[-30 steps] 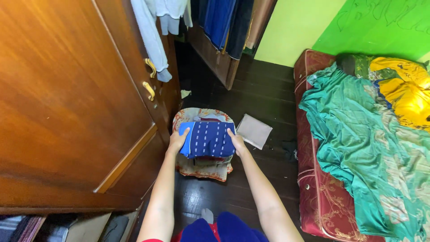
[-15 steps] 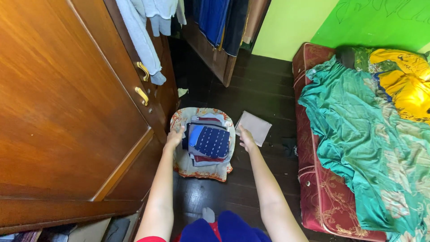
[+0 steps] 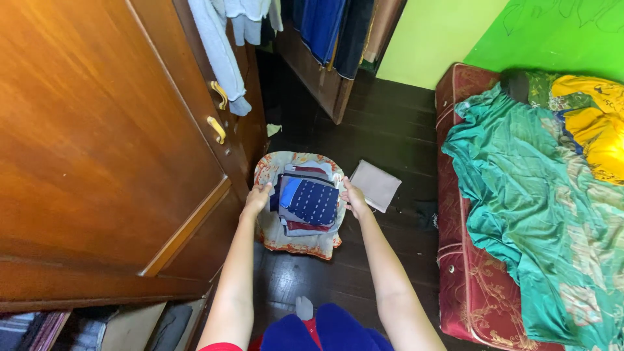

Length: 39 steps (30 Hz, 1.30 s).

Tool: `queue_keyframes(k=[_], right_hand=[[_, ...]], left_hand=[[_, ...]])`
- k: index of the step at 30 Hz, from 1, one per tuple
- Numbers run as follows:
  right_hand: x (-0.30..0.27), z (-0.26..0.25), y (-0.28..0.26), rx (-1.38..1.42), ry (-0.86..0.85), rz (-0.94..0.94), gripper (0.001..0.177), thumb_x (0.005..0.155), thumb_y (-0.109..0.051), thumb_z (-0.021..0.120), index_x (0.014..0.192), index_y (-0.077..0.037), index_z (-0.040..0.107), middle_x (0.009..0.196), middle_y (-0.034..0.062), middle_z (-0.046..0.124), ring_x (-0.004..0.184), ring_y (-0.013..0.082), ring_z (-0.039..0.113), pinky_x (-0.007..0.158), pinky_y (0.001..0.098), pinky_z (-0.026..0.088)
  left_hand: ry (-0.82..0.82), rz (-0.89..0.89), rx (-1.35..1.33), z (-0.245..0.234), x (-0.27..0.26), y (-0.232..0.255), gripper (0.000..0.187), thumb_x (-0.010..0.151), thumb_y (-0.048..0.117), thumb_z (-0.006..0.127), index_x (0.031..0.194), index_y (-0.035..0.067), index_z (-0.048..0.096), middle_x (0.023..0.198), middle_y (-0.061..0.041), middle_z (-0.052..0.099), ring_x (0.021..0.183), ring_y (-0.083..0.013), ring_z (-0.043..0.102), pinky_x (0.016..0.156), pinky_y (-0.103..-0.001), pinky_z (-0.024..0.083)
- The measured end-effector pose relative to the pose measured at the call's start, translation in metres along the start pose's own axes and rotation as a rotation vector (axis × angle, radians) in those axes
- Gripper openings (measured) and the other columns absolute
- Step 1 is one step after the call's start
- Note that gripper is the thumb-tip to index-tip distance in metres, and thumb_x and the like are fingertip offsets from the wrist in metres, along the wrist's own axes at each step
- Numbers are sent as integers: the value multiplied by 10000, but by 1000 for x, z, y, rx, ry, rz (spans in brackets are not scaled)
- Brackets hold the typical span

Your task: The person removes folded clothes from a wooden wardrobe shelf one by one and places them onto a small stool. Items include shirts, pants, and a striped fabric. The person handles each item by hand and stacks them on the stool.

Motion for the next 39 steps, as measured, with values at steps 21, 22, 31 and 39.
queue_keyframes(k=[21,22,31,39], right_hand=[[-20,86,13,-98,-102,-26,824,950,-715,574,1458,-69,498,1368,237,562,1281,350,574,990,530,531],[-19,93,15,-104,-111,-27,824,950,-715,574,1458,-69,498,1368,237,562,1281,350,574,990,530,531],[-27,152,24,-224,-162,-63,725,922,-719,617,1325,-116,633,1105,118,689,1001,226,689,809,408,624],[-56,210,26,-288,-247,-66,724,920,-721,593,1321,-120,629,1037,60,713,879,152,682,693,310,626]], left_hand=[[140,-73,-94,-51,-43,-89,828,993,716,413,1477,50,492,1478,-264,519,1434,-398,435,1181,-509,364],[148,-79,-99,-55,-47,-96,828,993,716,413,1477,50,492,1478,-264,519,1434,-398,435,1181,-509,364],[230,-138,-179,-89,-90,-144,771,1006,683,432,1453,63,533,1455,-226,560,1428,-377,448,1172,-510,381],[323,-172,-183,-119,-104,-196,746,988,719,443,1382,108,613,1426,-201,598,1402,-369,483,1156,-506,399]])
Point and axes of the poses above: each hand's wrist, its own x-axis towards the middle knuckle, its own z-axis out of the palm, y = z × x, the point moved 7 cm from there along x, towards the middle knuckle
